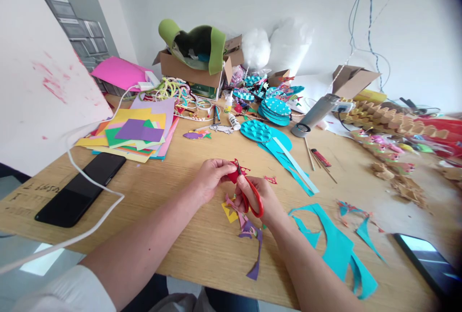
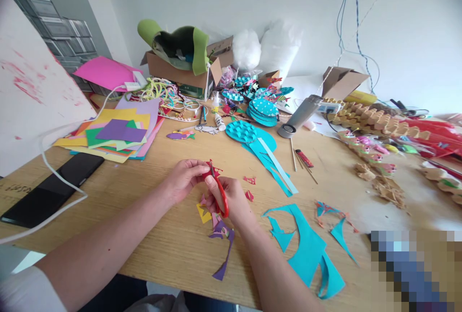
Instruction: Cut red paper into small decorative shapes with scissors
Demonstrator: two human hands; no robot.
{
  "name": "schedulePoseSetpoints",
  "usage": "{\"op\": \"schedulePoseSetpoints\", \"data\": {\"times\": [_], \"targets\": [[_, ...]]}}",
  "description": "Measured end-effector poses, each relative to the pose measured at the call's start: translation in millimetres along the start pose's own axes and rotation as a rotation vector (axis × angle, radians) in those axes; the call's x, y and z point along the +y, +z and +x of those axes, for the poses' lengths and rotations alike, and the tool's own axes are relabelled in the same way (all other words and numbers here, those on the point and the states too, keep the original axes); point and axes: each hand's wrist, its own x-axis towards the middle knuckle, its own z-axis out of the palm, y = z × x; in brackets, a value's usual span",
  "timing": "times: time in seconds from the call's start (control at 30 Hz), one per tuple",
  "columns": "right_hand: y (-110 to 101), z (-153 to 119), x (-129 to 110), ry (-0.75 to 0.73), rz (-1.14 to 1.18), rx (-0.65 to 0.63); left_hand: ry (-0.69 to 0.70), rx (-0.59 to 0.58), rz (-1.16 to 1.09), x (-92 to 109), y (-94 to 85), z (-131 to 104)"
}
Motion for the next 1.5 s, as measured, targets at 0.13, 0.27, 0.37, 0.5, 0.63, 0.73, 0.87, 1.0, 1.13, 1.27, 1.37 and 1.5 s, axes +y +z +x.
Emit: {"op": "schedulePoseSetpoints", "data": {"times": [0.13, 0.27, 0.37, 0.5, 0.63, 0.73, 0.87, 1.0, 1.13, 1.27, 1.37, 1.5], "targets": [[0.1, -1.0, -0.6, 0.012, -0.014, 0.015, 0.0, 0.006, -0.001, 0.1, -0.1, 0.0], [0.6, -1.4, 0.2, 0.035, -0.017, 0.023, -0.004, 0.004, -0.002, 0.3, -0.4, 0.0], [0.8, -1.4, -0.1, 0.044, -0.032, 0.027, 0.003, 0.012, -0.004, 0.3, -1.0, 0.4], [0.6, -1.4, -0.6, 0.046, -0.013, 0.025, 0.012, 0.001, 0.01, 0.6, -1.6, 0.6], [0.3, -1.3, -0.4, 0.056, -0.01, 0.022, 0.016, -0.018, 0.028, 1.7, -1.6, 0.5], [0.2, -1.3, 0.0, 0.059, -0.013, 0.021, 0.02, -0.017, 0.041, 2.5, -2.0, 0.7], [-0.1, -1.3, 0.7, 0.059, -0.009, 0.012, 0.022, -0.009, 0.051, 3.7, -3.3, 1.1], [-0.4, -1.0, 1.7, 0.063, -0.007, 0.005, 0.035, -0.009, 0.071, 4.3, -4.6, 1.2], [-1.2, -1.4, 2.0, 0.056, -0.006, 0.001, 0.038, -0.02, 0.085, 4.2, -5.7, 1.9], [-1.5, -1.5, 1.5, 0.053, -0.022, -0.004, 0.035, -0.016, 0.094, 4.2, -6.3, 2.3], [-1.7, -0.8, 1.8, 0.056, -0.044, 0.003, 0.03, -0.012, 0.092, 4.8, -6.2, 2.0], [-2.2, 0.3, 3.5, 0.063, -0.06, 0.01, 0.029, -0.01, 0.095, 5.5, -5.9, 1.8]]}}
